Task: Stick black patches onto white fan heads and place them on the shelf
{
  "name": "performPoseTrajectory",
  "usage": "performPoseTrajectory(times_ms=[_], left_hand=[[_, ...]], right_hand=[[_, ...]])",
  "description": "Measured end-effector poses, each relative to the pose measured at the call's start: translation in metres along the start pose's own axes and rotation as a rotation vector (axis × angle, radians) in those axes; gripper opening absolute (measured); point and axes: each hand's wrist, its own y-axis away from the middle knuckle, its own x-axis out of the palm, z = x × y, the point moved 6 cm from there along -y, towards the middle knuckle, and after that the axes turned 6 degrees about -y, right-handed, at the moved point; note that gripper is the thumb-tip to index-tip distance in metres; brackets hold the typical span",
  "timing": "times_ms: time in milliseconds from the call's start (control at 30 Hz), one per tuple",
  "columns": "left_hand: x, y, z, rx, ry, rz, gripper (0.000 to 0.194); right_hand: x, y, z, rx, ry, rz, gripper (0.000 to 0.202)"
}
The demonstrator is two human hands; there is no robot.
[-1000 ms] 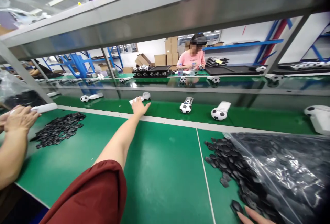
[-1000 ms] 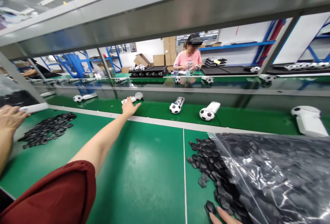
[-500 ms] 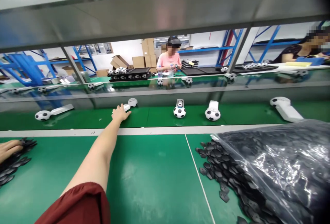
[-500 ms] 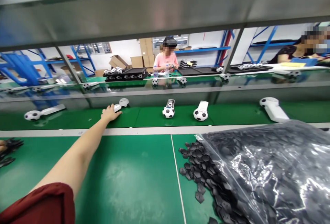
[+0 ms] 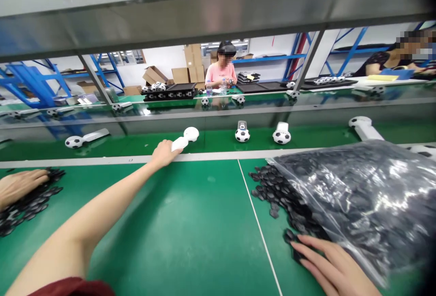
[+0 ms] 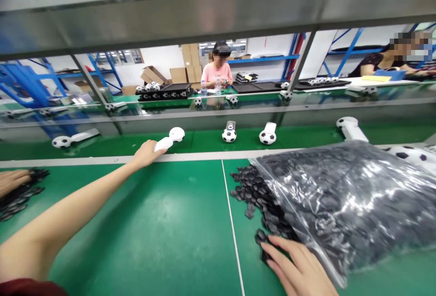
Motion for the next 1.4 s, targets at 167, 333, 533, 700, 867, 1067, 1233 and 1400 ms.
performPoseTrajectory(times_ms=[167, 333, 533, 700, 867, 1067, 1233, 1400], left_hand=[[-0.025, 0.112, -0.055, 0.273, 0.074, 0.091, 0.047], [-0.022, 0.198, -0.091, 0.417, 0.119, 0.243, 0.043], [-0.021, 0.216, -0.114, 0.482, 0.179, 0.285, 0.053], [-0.031, 0.196, -0.155, 0.611, 0.377, 0.248, 0.078], [-0.013, 0.182, -0.176, 0.634, 0.375, 0.382, 0.089], [-0.015, 0.202, -0.169, 0.611, 0.378, 0.369, 0.079], [-0.019, 0.216, -0.17, 0.623, 0.364, 0.317, 0.077], [-0.018, 0.215, -0.171, 0.621, 0.382, 0.312, 0.082]], right_hand=[[-0.01, -0.013, 0.011, 0.2, -0.09, 0.072, 0.027], [-0.008, -0.013, 0.01, 0.251, -0.179, 0.117, 0.025], [-0.009, -0.015, 0.01, 0.278, -0.241, 0.116, 0.025], [-0.011, -0.017, 0.007, 0.34, -0.268, 0.11, 0.02], [-0.012, -0.019, -0.001, 0.429, -0.348, 0.151, 0.015], [-0.019, -0.029, 0.007, 0.47, -0.438, 0.152, 0.019], [-0.022, -0.055, 0.048, 0.32, -0.589, 0.19, 0.013], [-0.015, -0.075, 0.08, 0.09, -0.604, 0.245, 0.016]])
